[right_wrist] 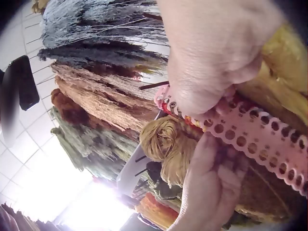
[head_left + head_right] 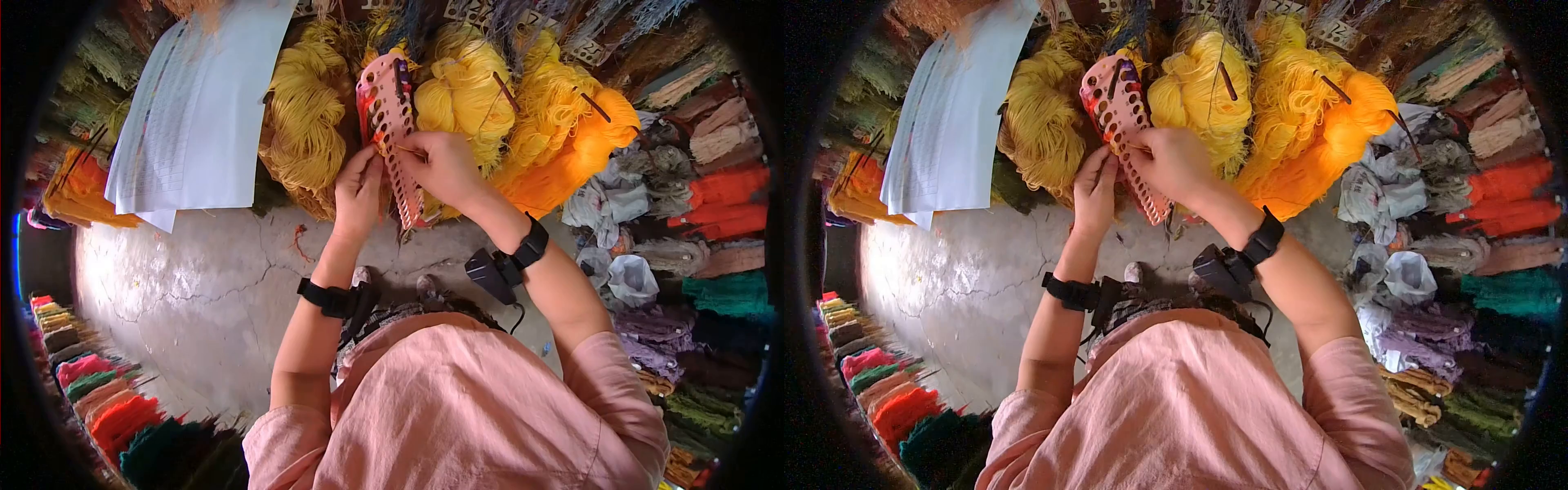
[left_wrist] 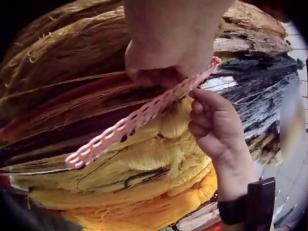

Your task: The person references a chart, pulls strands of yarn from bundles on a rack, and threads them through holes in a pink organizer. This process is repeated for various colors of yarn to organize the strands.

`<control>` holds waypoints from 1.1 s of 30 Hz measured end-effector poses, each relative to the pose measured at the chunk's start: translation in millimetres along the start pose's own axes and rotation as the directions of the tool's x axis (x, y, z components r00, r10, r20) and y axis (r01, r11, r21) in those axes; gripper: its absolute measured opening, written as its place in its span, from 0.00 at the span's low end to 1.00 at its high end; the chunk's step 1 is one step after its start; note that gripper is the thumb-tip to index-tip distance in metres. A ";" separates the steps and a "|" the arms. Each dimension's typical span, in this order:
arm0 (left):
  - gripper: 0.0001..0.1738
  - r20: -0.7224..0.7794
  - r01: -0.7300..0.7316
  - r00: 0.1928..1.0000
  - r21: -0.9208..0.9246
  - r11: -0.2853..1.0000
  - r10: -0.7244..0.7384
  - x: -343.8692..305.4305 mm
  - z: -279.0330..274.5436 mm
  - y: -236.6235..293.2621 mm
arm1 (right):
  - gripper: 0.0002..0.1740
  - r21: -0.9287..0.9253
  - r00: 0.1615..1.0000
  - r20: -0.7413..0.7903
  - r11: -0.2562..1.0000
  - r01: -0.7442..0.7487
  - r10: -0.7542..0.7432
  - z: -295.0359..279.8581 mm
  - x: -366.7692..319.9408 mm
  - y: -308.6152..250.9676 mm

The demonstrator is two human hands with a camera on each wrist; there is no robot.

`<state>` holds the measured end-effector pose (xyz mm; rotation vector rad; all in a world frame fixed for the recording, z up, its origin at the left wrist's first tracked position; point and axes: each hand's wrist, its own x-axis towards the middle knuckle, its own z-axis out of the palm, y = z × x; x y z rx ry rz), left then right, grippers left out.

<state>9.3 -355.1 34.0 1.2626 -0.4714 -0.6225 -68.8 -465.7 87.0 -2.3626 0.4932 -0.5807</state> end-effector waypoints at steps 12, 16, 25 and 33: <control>0.12 0.093 -0.047 0.994 -0.101 0.994 0.057 13.0 -8.0 -9.7 | 0.09 -0.081 0.996 0.090 0.997 0.013 -0.005 -0.3 6.8 -9.5; 0.12 0.077 0.038 0.997 -0.117 0.992 -0.029 11.5 -7.5 -5.7 | 0.09 -0.071 0.994 0.113 0.997 0.015 -0.007 -0.8 7.0 -10.2; 0.13 0.096 0.109 0.991 -0.153 0.982 -0.096 13.8 -11.1 -9.8 | 0.13 0.190 0.971 0.216 0.971 -0.142 0.100 -2.9 5.9 4.6; 0.10 0.186 0.034 0.983 -0.218 0.975 0.007 5.9 -11.0 -13.8 | 0.08 0.670 0.891 0.350 0.587 -0.453 0.288 -12.0 -9.0 -2.3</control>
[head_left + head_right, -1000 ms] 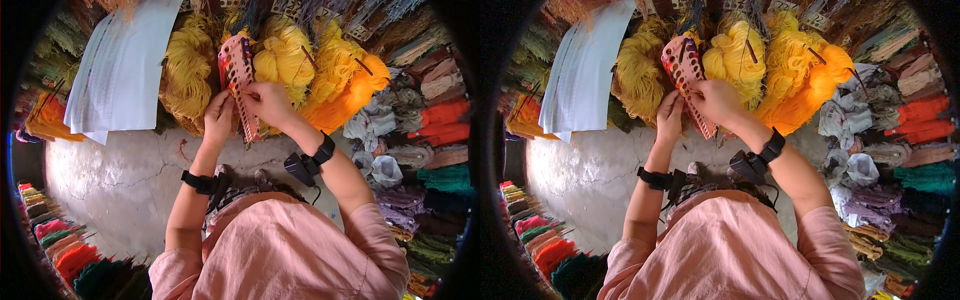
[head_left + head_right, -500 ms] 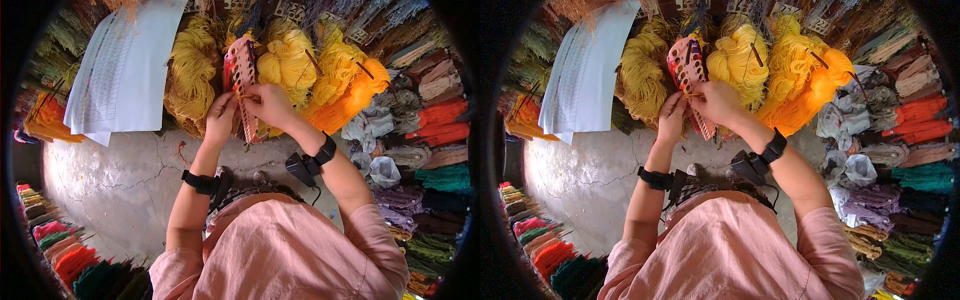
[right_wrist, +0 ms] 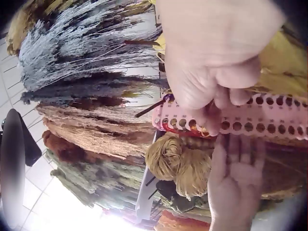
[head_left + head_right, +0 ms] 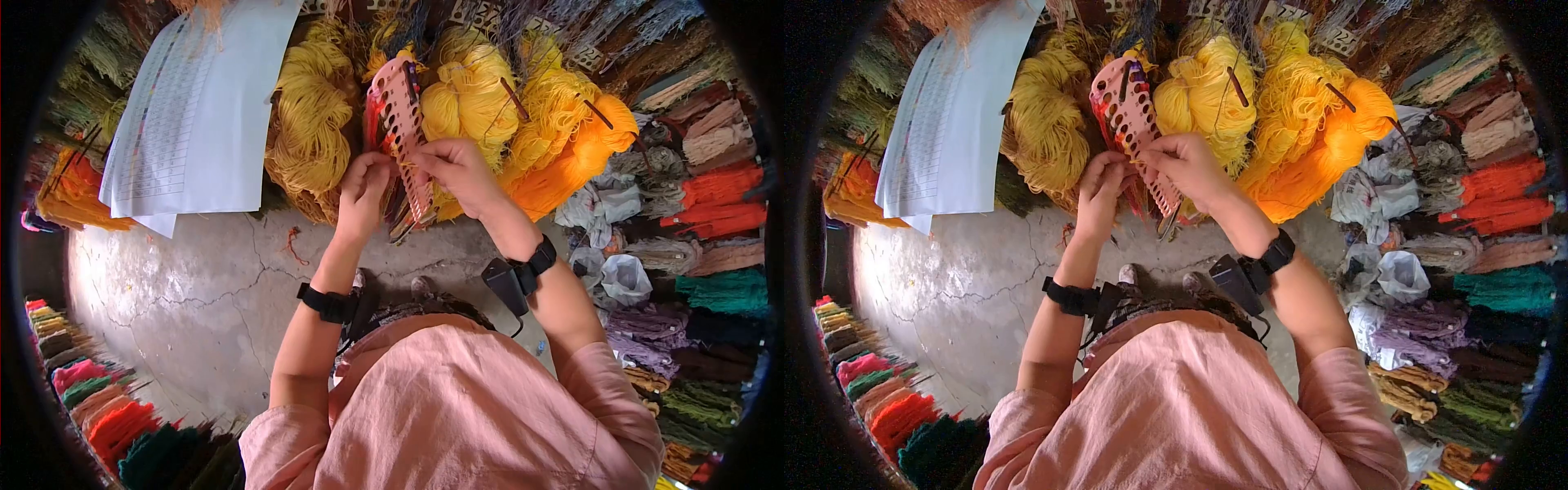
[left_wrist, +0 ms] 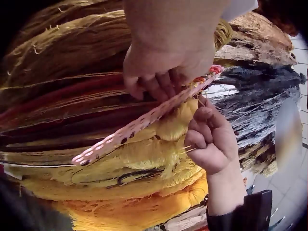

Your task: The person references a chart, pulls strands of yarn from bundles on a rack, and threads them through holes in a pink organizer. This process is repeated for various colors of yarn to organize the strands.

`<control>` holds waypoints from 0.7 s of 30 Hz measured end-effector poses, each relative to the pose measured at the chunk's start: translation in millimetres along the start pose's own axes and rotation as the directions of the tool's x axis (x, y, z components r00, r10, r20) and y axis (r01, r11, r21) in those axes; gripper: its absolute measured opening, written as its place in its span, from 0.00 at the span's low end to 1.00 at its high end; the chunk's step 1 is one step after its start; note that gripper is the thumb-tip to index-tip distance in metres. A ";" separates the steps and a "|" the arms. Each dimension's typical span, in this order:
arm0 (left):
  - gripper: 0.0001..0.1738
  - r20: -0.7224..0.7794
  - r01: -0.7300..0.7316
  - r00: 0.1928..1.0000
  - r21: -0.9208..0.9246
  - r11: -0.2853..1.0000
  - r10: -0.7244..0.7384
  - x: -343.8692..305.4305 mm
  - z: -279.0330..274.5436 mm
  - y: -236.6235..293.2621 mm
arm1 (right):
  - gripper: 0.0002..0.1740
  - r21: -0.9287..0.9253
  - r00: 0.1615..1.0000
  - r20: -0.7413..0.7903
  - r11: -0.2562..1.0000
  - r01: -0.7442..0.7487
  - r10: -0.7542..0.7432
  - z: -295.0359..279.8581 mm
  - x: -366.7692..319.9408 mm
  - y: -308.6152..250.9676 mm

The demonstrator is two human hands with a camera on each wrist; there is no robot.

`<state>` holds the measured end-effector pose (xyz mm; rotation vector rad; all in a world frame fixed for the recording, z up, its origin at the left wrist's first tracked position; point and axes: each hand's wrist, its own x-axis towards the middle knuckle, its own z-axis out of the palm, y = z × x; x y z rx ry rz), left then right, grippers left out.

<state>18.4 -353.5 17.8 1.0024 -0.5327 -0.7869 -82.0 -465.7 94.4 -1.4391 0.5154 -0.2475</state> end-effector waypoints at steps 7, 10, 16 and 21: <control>0.12 0.021 -0.004 1.000 -0.073 0.997 0.005 -12.1 0.8 -1.0 | 0.06 0.000 1.000 -0.028 1.000 0.011 -0.011 3.3 -1.2 11.6; 0.13 0.023 0.024 1.000 -0.151 0.988 -0.020 -13.7 3.4 -2.3 | 0.06 -0.017 0.982 -0.033 0.982 0.186 -0.187 8.3 3.0 28.1; 0.12 -0.044 -0.002 0.999 -0.105 0.994 -0.002 -14.5 5.1 -6.3 | 0.06 -0.066 0.992 0.053 0.990 0.122 -0.118 6.2 3.0 27.4; 0.10 -0.109 -0.014 0.994 -0.071 0.997 0.006 -13.1 5.5 -5.6 | 0.05 -0.173 0.988 0.050 0.973 0.154 -0.147 4.3 1.4 28.5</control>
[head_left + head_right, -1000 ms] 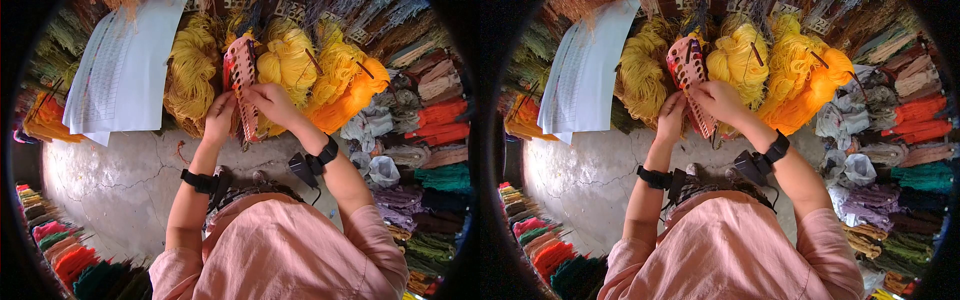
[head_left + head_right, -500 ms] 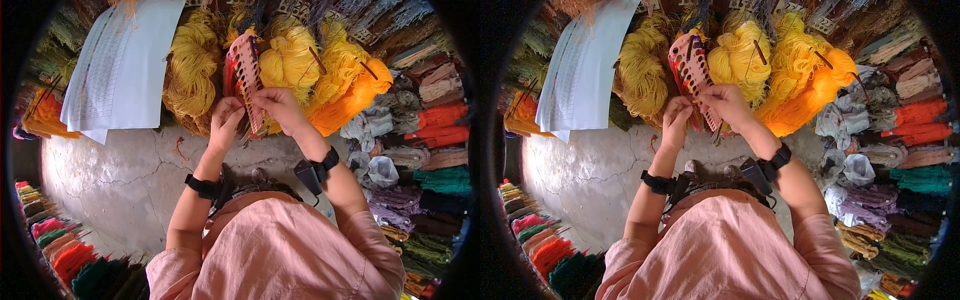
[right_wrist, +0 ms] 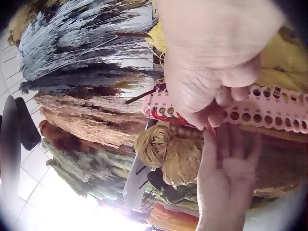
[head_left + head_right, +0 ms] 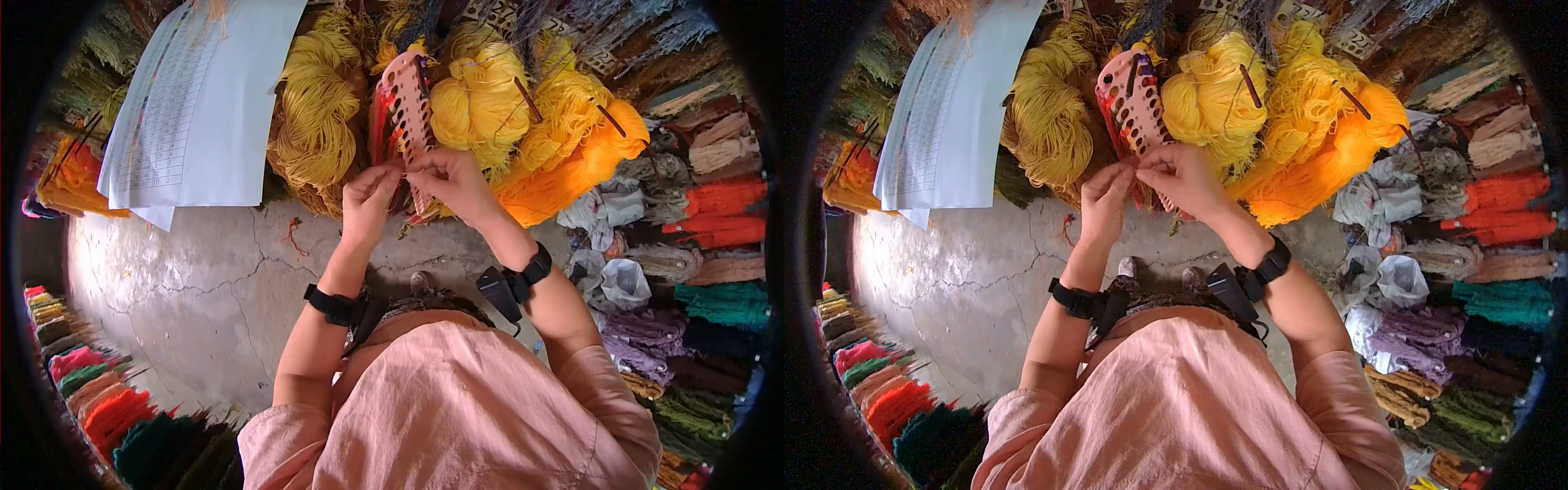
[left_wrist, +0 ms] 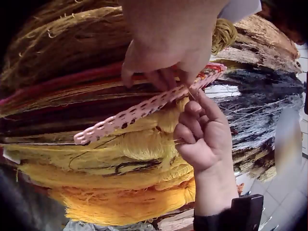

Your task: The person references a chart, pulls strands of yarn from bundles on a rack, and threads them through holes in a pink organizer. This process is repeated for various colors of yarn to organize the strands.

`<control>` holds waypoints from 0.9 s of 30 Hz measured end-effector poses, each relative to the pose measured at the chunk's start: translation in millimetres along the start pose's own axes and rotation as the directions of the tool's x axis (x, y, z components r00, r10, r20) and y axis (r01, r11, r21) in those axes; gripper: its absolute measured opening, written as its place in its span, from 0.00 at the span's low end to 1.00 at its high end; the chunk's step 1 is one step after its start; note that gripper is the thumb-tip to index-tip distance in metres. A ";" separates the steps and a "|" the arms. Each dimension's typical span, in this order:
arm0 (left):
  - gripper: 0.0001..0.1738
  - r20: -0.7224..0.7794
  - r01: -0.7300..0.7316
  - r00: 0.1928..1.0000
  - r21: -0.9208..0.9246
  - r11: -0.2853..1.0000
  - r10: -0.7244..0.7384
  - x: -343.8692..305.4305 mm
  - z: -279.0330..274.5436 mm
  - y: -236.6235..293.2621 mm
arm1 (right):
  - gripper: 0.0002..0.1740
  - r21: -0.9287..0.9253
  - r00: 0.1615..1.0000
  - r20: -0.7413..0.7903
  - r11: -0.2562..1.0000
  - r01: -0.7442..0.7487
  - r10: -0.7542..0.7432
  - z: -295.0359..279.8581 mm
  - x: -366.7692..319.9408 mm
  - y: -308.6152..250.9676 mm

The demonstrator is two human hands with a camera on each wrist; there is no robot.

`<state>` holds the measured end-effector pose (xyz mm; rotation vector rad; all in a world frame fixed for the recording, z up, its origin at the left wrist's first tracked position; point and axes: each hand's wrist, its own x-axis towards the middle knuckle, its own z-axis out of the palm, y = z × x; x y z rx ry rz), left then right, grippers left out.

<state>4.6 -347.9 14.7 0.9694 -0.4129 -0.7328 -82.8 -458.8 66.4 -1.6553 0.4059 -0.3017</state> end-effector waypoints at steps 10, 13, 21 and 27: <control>0.09 -0.024 0.028 0.999 0.067 0.997 -0.026 1.0 2.5 -1.8 | 0.07 -0.569 0.940 0.018 0.769 0.290 -0.341 2.0 -8.6 -6.8; 0.09 -0.025 0.010 1.000 0.057 0.998 -0.008 1.7 4.9 -0.9 | 0.07 -0.605 0.941 0.000 0.750 0.269 -0.338 -0.7 -8.5 -7.6; 0.09 0.006 -0.054 0.999 0.153 0.987 0.054 12.2 11.2 -2.1 | 0.08 -0.559 0.923 -0.176 0.806 0.193 -0.343 -13.2 2.1 -16.3; 0.09 0.006 -0.060 0.998 0.338 0.939 0.061 20.5 9.6 -4.8 | 0.08 -0.636 0.933 -0.140 0.753 0.171 -0.331 -16.4 5.5 -20.7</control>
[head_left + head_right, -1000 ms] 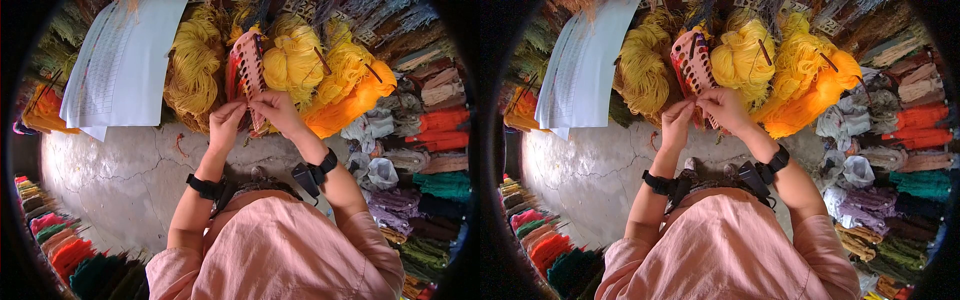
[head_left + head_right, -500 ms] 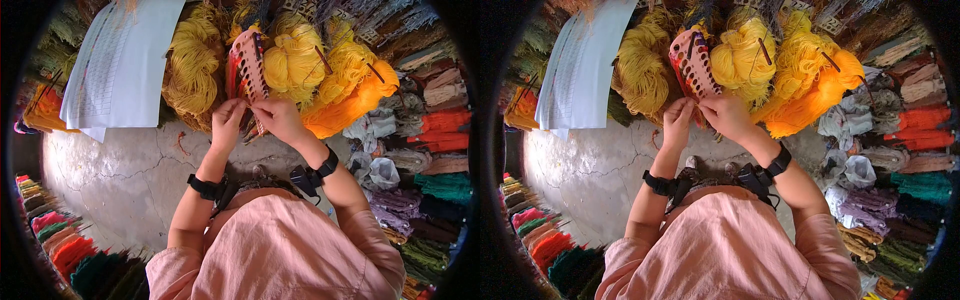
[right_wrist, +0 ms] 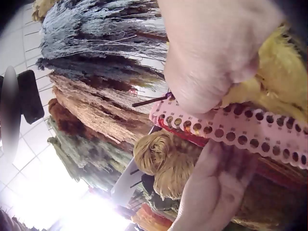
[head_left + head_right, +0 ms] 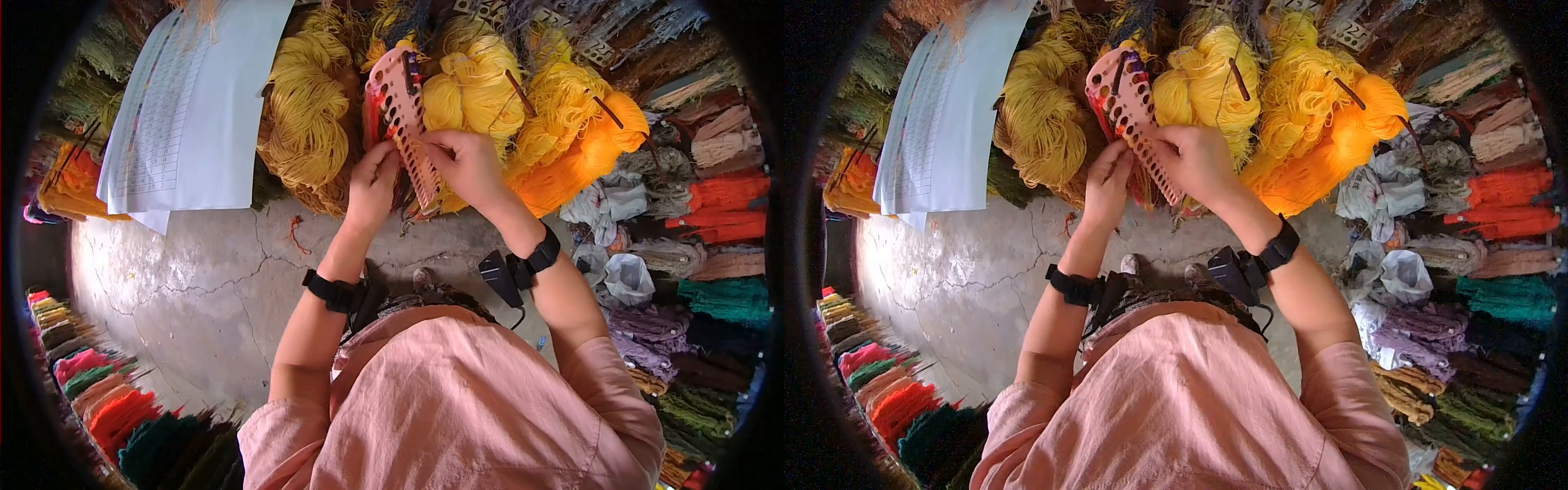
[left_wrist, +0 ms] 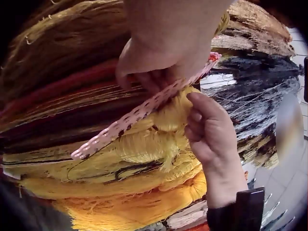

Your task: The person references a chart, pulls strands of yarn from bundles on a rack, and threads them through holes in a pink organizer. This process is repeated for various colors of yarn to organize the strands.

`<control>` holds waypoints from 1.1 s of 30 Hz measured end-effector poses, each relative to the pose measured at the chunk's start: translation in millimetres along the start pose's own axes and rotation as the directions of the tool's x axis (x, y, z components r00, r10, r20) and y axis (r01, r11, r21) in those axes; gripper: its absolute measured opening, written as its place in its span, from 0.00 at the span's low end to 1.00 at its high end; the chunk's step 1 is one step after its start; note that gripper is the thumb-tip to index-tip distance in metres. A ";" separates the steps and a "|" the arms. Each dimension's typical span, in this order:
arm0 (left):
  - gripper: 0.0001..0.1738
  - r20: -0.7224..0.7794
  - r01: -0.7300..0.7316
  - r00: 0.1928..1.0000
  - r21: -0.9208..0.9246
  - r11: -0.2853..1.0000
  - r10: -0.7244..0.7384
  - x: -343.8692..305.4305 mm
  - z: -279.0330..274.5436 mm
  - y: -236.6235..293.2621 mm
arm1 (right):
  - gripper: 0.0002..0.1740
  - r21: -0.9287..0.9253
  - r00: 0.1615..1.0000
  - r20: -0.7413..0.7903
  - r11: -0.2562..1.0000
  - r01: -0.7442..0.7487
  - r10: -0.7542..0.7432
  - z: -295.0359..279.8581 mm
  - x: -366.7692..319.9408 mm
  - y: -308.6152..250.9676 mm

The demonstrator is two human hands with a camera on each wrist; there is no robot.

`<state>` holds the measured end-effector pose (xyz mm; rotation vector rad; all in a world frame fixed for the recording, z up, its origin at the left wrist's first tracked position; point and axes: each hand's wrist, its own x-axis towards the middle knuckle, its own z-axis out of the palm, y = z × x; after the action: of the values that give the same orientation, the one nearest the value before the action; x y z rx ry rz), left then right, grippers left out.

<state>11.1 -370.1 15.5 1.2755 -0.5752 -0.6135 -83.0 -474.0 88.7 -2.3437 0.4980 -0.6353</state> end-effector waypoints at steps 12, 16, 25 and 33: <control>0.11 0.015 0.143 0.989 -0.294 0.945 -0.145 -0.9 1.2 5.8 | 0.08 -0.136 0.995 0.055 0.986 0.095 -0.088 0.2 7.1 -8.9; 0.11 0.040 0.171 0.985 -0.367 0.914 -0.168 -0.1 -1.0 7.9 | 0.07 -0.175 0.991 0.085 0.978 0.113 -0.099 3.1 9.7 -10.8; 0.07 0.061 0.252 0.964 -0.517 0.818 -0.258 -3.0 0.7 9.9 | 0.06 -0.213 0.991 0.085 0.970 0.120 -0.104 6.4 10.5 -11.2; 0.04 -0.059 0.140 0.943 -0.824 0.550 -0.328 -31.4 -2.6 4.9 | 0.08 0.026 0.992 0.092 0.995 -0.093 0.090 5.8 -6.1 1.1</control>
<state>-8.9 -345.4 18.0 0.4989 0.1058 -0.8294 -84.9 -468.9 82.2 -2.2954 0.5480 -0.4885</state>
